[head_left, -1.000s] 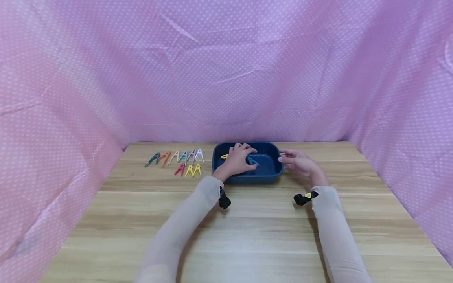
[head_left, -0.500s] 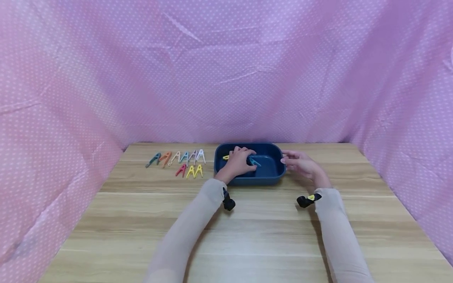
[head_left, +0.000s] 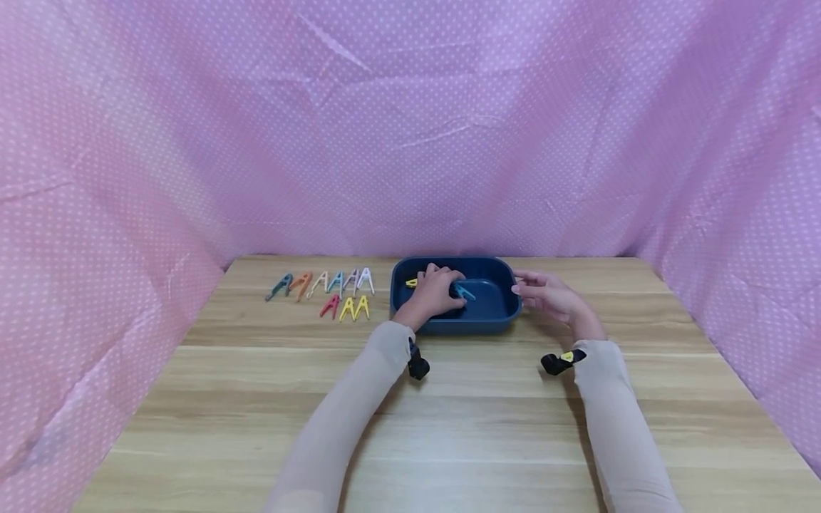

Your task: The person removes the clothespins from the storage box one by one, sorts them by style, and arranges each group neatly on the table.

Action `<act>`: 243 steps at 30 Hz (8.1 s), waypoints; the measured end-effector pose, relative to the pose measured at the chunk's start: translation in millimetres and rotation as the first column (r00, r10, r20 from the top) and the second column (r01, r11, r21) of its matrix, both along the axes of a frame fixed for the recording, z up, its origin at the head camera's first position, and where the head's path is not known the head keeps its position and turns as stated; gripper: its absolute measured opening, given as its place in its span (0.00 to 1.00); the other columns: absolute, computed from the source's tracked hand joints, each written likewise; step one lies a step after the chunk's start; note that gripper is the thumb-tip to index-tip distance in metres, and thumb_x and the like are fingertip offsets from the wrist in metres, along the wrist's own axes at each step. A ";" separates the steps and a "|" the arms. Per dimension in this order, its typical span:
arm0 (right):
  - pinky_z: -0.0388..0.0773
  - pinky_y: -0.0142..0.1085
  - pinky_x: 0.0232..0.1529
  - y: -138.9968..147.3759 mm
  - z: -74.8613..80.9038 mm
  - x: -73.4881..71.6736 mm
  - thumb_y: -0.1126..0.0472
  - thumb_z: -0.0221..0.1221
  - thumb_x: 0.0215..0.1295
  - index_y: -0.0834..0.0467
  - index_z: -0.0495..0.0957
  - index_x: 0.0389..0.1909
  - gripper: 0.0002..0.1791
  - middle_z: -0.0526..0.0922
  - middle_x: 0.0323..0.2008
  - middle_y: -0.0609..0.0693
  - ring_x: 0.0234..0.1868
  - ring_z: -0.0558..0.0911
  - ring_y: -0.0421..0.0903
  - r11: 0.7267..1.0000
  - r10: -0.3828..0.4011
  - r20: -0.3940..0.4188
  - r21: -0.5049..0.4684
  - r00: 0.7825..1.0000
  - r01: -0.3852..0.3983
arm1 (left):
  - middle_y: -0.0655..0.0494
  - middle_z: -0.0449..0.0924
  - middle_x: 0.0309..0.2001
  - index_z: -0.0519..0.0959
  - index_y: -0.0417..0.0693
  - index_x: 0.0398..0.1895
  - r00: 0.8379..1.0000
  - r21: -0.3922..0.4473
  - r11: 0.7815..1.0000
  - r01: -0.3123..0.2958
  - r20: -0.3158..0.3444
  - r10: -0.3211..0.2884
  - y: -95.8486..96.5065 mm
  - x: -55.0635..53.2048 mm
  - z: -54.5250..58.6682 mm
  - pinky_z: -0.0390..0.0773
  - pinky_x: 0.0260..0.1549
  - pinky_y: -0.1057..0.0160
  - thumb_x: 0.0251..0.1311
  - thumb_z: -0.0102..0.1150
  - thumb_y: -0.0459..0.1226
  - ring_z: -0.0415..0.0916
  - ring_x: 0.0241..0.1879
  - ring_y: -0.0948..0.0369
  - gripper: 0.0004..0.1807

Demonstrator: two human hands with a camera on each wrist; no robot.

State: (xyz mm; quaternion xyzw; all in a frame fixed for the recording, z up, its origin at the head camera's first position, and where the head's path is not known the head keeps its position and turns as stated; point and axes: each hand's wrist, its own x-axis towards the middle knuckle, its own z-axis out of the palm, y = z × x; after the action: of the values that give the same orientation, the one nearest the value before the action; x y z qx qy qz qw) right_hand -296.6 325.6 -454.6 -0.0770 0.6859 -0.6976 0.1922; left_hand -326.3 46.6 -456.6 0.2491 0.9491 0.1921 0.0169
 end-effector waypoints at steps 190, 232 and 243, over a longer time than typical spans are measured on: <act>0.81 0.26 0.48 1.4 1.9 0.5 0.67 0.54 0.75 0.73 0.49 0.77 0.36 0.80 0.45 0.44 0.44 0.82 0.33 0.996 -0.005 -0.036 0.088 0.999 0.008 | 0.41 0.71 0.69 0.78 0.46 0.65 0.997 0.212 0.975 -0.065 -0.037 0.074 -208.2 7.9 76.3 0.66 0.66 0.34 0.57 0.72 0.40 0.63 0.71 0.40 0.30; 0.80 0.25 0.47 1.7 6.8 3.9 0.65 0.54 0.76 0.70 0.50 0.78 0.36 0.80 0.43 0.40 0.42 0.81 0.32 0.994 -0.014 -0.008 0.112 1.000 0.015 | 0.40 0.81 0.60 0.80 0.44 0.60 0.995 -0.148 0.989 -0.024 -0.100 0.010 -284.7 24.6 25.1 0.55 0.62 0.25 0.43 0.75 0.33 0.70 0.59 0.36 0.33; 0.81 0.26 0.46 0.4 0.3 1.4 0.68 0.53 0.75 0.74 0.50 0.76 0.34 0.81 0.43 0.42 0.42 0.83 0.33 0.996 0.004 -0.055 0.086 0.998 0.000 | 0.45 0.80 0.62 0.80 0.48 0.62 0.998 -0.155 0.988 -0.019 -0.060 0.009 -279.0 23.7 20.0 0.55 0.63 0.27 0.47 0.74 0.35 0.70 0.59 0.41 0.34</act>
State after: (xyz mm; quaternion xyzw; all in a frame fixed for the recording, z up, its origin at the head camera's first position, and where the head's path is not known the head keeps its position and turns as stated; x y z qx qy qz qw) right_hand -295.2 326.0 -454.3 -0.0887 0.7204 -0.6647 0.1769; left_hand -302.6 -232.4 -436.6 0.2460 0.9630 0.1100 0.0070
